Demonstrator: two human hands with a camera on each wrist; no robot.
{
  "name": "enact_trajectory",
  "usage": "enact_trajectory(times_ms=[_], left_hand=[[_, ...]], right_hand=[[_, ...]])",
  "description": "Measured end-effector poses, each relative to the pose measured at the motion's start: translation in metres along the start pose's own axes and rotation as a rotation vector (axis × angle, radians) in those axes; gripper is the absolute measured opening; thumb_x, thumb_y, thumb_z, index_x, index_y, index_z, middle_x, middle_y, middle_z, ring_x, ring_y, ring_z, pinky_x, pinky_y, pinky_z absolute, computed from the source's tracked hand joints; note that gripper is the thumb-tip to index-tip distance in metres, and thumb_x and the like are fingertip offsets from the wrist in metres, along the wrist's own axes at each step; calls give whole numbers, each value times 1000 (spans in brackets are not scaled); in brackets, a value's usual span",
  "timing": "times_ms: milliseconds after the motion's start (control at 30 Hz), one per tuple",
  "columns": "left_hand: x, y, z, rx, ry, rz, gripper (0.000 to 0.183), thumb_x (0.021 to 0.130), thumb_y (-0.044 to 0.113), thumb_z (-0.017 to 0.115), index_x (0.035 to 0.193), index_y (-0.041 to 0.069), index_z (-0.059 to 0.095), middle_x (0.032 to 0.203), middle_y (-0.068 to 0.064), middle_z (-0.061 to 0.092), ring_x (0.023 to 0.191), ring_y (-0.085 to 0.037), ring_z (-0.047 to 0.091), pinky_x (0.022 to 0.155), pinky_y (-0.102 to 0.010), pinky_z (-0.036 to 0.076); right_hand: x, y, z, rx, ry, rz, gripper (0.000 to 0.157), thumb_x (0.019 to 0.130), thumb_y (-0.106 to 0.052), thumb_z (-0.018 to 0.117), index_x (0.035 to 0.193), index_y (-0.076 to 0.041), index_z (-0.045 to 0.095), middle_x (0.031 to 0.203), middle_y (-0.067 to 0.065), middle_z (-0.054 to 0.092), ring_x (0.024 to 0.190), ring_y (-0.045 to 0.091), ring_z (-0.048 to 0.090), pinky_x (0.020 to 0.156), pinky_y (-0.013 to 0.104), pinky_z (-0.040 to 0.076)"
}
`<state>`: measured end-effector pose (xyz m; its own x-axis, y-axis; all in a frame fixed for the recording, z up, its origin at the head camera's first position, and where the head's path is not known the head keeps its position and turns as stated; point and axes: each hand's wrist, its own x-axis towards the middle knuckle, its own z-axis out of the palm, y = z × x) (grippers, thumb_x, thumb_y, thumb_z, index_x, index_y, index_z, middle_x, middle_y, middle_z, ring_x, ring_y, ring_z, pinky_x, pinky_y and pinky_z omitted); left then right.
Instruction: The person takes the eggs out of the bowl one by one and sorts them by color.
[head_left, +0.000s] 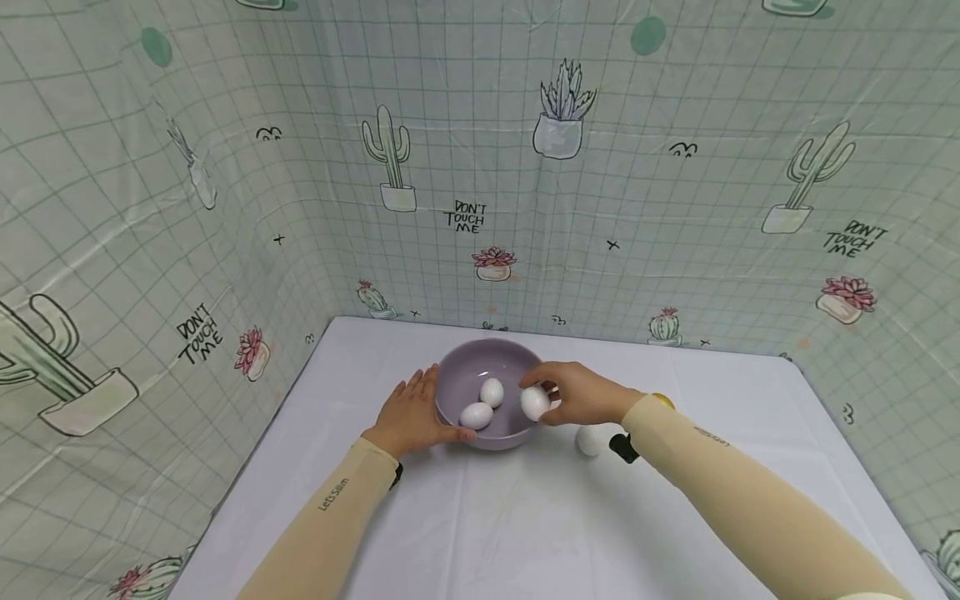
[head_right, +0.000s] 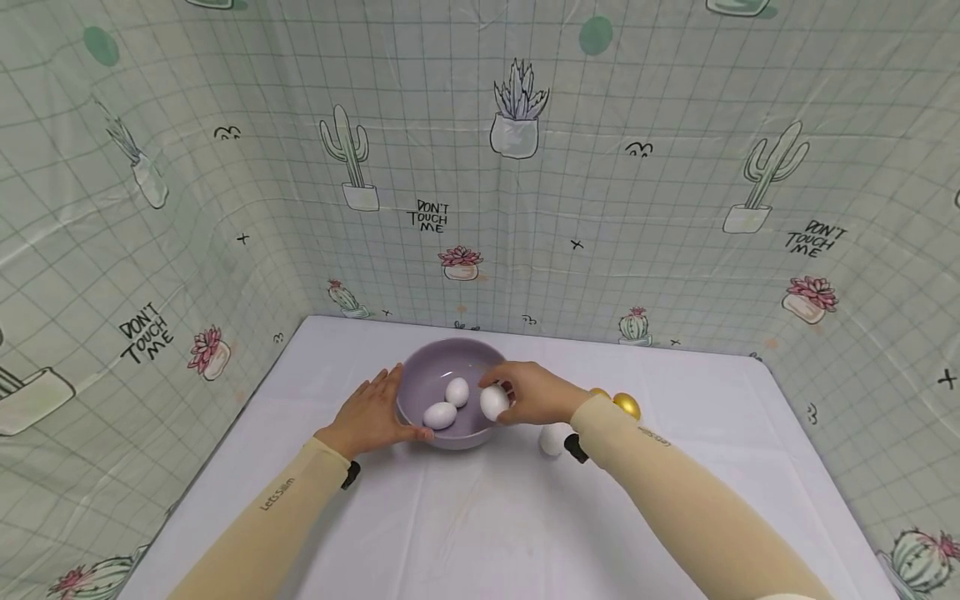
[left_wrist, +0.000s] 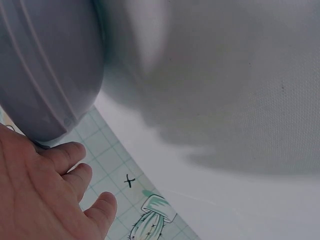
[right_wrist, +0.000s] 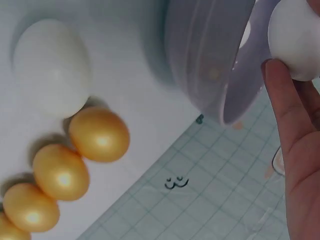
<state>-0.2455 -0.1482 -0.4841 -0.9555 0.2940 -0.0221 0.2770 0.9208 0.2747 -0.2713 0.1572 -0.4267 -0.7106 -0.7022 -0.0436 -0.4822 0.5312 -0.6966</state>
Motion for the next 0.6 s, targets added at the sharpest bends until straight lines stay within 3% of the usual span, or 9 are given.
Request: enact_trajectory(times_ms=[600], left_hand=[[0,-1,1,-14,-5,-9,133,69,84,65,157,-3,17,160,-18,27,147,-35,23,118,-52,20]], right_hand=[[-60,40,-26,-13,78,107,52,80,-3,81,129,-3,61,129,6,60,115,29,60,93,35,53]])
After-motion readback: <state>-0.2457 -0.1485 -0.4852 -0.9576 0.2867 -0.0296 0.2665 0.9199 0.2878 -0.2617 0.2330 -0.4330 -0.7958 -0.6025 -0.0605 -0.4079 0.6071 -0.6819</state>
